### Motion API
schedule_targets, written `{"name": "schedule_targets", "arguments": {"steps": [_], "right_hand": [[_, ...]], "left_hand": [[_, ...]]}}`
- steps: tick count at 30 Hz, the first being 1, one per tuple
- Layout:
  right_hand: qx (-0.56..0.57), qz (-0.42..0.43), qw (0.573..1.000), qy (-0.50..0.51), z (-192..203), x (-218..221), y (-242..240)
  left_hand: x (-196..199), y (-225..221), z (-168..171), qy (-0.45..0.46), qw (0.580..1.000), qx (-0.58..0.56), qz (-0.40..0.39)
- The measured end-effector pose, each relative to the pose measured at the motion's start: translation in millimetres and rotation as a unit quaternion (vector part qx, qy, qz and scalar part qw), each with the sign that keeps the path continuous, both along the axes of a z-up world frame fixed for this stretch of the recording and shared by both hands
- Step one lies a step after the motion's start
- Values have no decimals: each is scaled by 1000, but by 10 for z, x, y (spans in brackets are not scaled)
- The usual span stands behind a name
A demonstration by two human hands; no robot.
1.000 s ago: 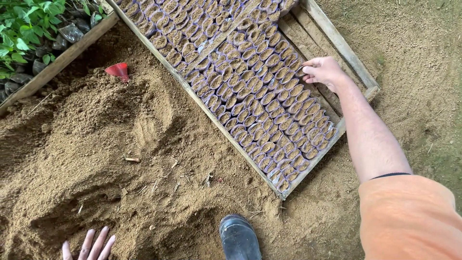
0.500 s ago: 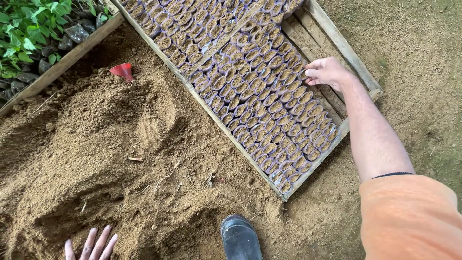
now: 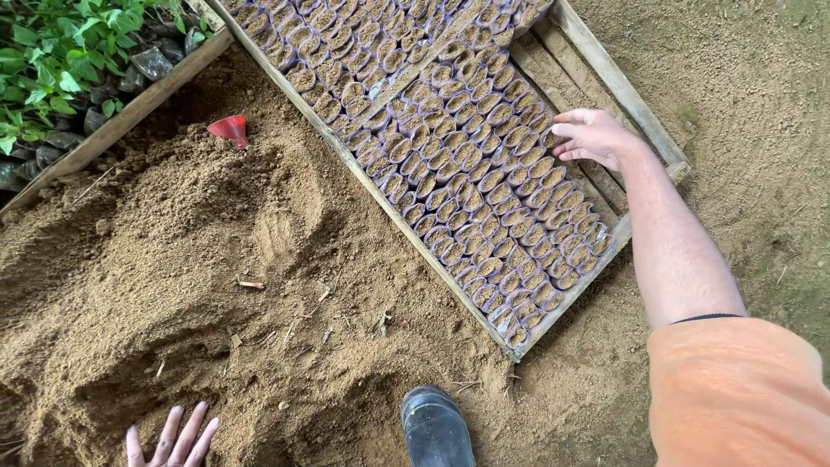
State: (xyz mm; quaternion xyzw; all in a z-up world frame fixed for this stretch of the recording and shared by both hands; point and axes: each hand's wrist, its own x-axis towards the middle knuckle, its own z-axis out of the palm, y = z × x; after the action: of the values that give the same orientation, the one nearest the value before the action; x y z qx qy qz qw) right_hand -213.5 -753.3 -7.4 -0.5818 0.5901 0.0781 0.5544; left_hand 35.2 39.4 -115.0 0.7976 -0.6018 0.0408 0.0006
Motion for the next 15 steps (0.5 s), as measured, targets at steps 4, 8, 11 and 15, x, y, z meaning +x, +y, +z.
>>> {"name": "schedule_targets", "arguments": {"steps": [4, 8, 11, 15], "right_hand": [[1, -14, 1000, -2, 1, -16, 34], [-10, -23, 1000, -1, -127, -89, -33], [-5, -17, 1000, 9, -128, -88, -21], [1, -27, 999, -22, -207, -76, -77]], "left_hand": [[-1, -18, 24, 0, 998, 68, 15], [-18, -143, 158, -19, 1000, -19, -13], [123, 672, -768, -730, 549, 388, -123], [1, -56, 72, -43, 999, -15, -20]]}}
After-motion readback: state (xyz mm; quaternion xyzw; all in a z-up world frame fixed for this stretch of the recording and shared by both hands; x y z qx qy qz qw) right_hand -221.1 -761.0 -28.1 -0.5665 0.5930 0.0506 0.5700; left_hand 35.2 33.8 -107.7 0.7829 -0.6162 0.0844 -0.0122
